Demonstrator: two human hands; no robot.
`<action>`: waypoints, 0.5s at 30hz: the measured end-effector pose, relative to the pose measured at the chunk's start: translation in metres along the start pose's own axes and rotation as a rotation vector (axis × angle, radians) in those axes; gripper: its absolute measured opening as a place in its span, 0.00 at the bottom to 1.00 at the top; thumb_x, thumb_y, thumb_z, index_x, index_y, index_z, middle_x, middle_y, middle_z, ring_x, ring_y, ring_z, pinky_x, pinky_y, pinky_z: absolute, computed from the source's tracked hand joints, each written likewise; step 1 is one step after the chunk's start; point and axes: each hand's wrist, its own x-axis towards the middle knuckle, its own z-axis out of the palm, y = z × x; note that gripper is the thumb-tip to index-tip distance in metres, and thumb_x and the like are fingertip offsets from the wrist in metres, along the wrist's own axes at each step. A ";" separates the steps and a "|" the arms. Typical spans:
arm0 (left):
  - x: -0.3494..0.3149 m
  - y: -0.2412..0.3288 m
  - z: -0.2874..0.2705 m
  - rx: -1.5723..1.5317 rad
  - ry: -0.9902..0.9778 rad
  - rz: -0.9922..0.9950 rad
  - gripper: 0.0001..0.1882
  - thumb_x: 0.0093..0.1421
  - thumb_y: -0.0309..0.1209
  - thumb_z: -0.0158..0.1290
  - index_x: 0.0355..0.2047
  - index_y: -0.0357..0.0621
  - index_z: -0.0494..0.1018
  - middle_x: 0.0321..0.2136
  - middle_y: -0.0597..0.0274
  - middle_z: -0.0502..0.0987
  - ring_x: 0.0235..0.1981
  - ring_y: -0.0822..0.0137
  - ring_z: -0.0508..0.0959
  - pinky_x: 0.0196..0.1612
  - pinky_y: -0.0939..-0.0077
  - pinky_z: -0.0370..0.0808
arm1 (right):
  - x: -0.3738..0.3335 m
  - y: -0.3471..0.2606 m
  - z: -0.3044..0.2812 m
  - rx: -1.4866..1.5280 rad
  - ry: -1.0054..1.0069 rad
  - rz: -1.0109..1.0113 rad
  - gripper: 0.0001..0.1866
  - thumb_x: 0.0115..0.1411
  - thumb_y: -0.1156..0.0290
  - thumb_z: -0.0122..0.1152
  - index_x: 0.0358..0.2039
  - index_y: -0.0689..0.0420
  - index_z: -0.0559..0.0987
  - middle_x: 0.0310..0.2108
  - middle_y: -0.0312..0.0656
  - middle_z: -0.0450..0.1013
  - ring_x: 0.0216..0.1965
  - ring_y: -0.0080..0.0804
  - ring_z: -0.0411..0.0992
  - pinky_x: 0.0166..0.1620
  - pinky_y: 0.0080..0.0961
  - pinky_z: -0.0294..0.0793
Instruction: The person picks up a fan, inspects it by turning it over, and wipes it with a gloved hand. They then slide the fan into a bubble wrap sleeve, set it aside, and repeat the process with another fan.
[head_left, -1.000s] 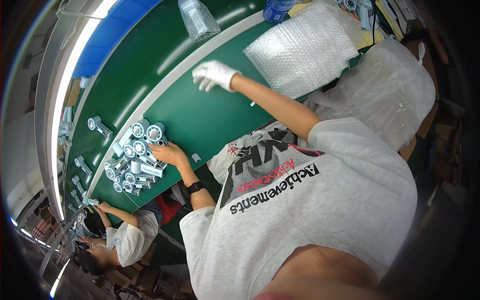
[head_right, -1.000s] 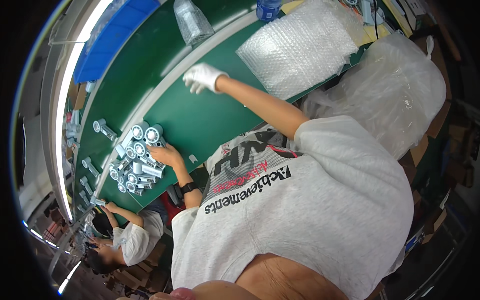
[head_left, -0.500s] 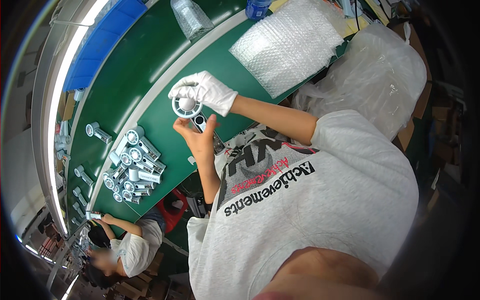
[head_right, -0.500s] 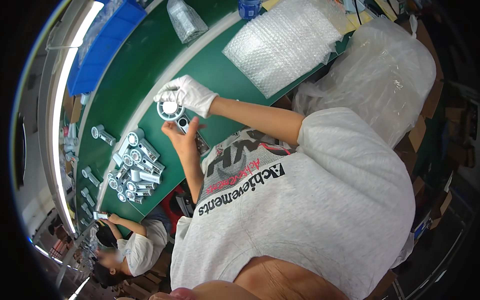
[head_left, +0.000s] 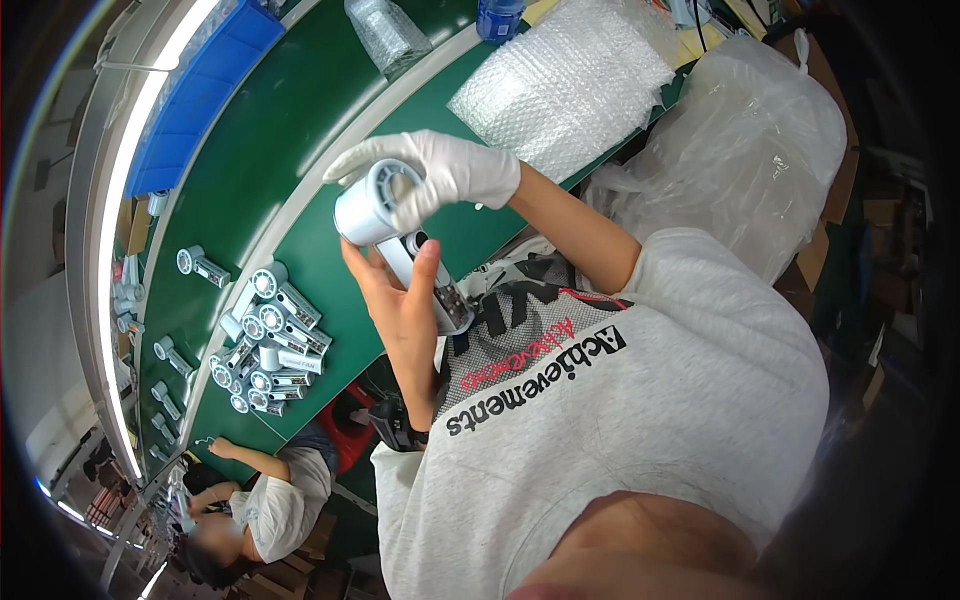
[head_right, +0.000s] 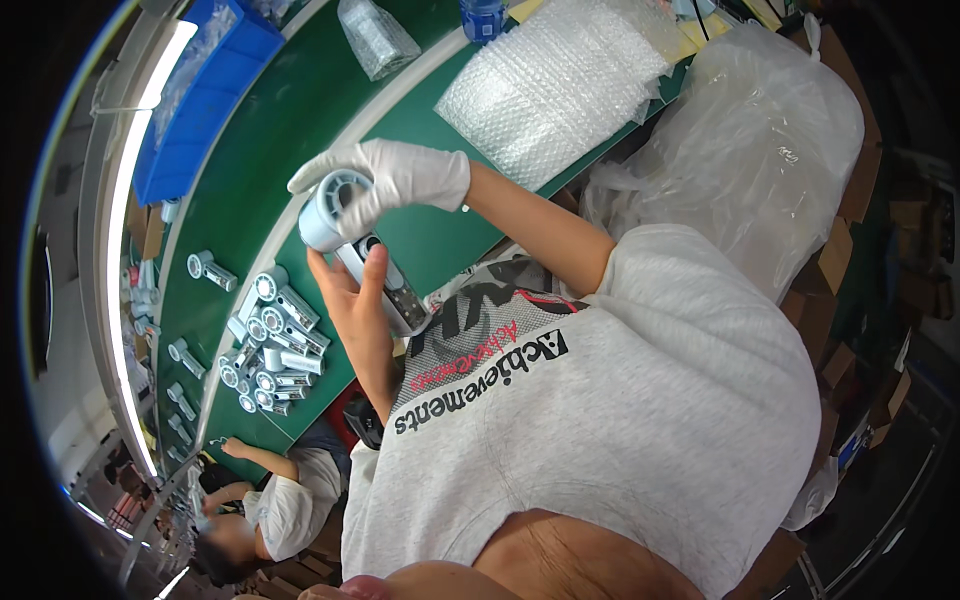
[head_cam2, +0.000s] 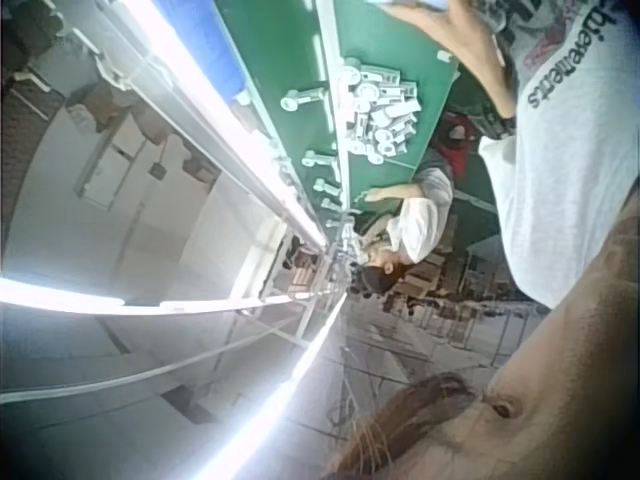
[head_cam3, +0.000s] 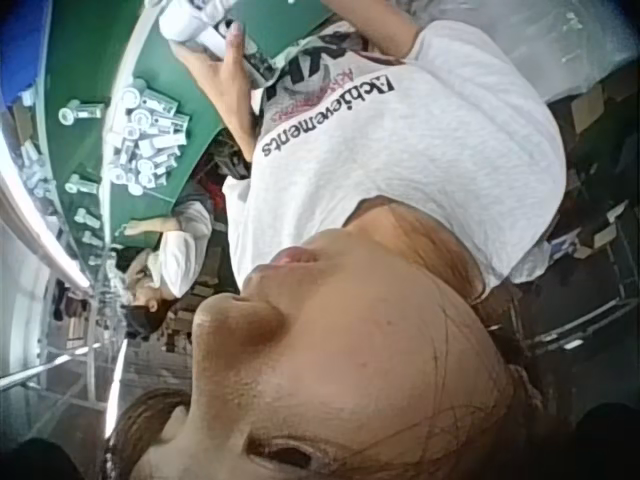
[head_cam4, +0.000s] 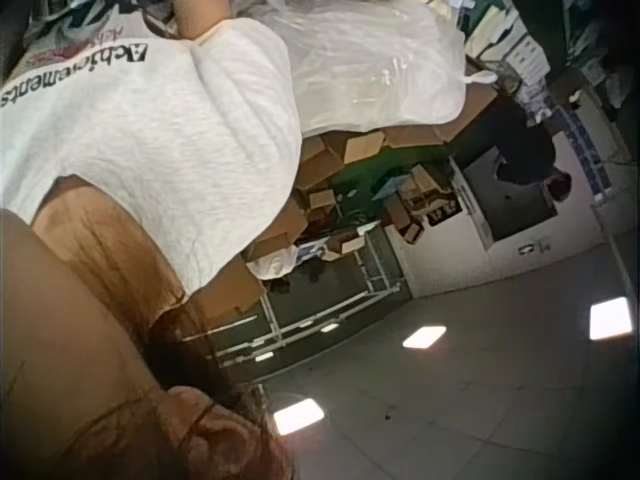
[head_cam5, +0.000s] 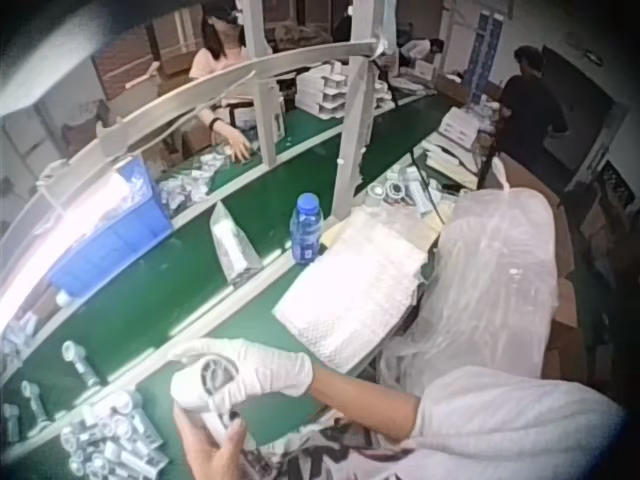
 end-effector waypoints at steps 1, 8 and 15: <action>-0.001 0.004 0.001 0.110 0.019 0.019 0.23 0.52 0.25 0.50 0.47 0.36 0.55 0.34 0.55 0.70 0.27 0.71 0.73 0.29 0.82 0.70 | -0.003 -0.002 0.006 -0.081 0.026 -0.041 0.18 0.47 0.74 0.60 0.42 0.58 0.74 0.36 0.38 0.73 0.38 0.22 0.70 0.42 0.18 0.69; -0.006 0.012 -0.003 -0.083 0.003 -0.086 0.24 0.51 0.23 0.52 0.47 0.35 0.56 0.36 0.54 0.70 0.31 0.71 0.73 0.33 0.82 0.69 | -0.006 -0.024 0.028 0.067 0.137 -0.010 0.17 0.47 0.74 0.61 0.40 0.58 0.74 0.35 0.37 0.73 0.37 0.23 0.70 0.42 0.16 0.70; -0.012 0.012 0.015 0.044 0.122 -0.041 0.29 0.47 0.21 0.55 0.48 0.35 0.55 0.36 0.52 0.69 0.34 0.68 0.72 0.37 0.80 0.68 | -0.005 -0.022 0.027 0.133 0.163 0.025 0.22 0.45 0.71 0.64 0.43 0.58 0.73 0.37 0.39 0.72 0.39 0.24 0.70 0.44 0.19 0.70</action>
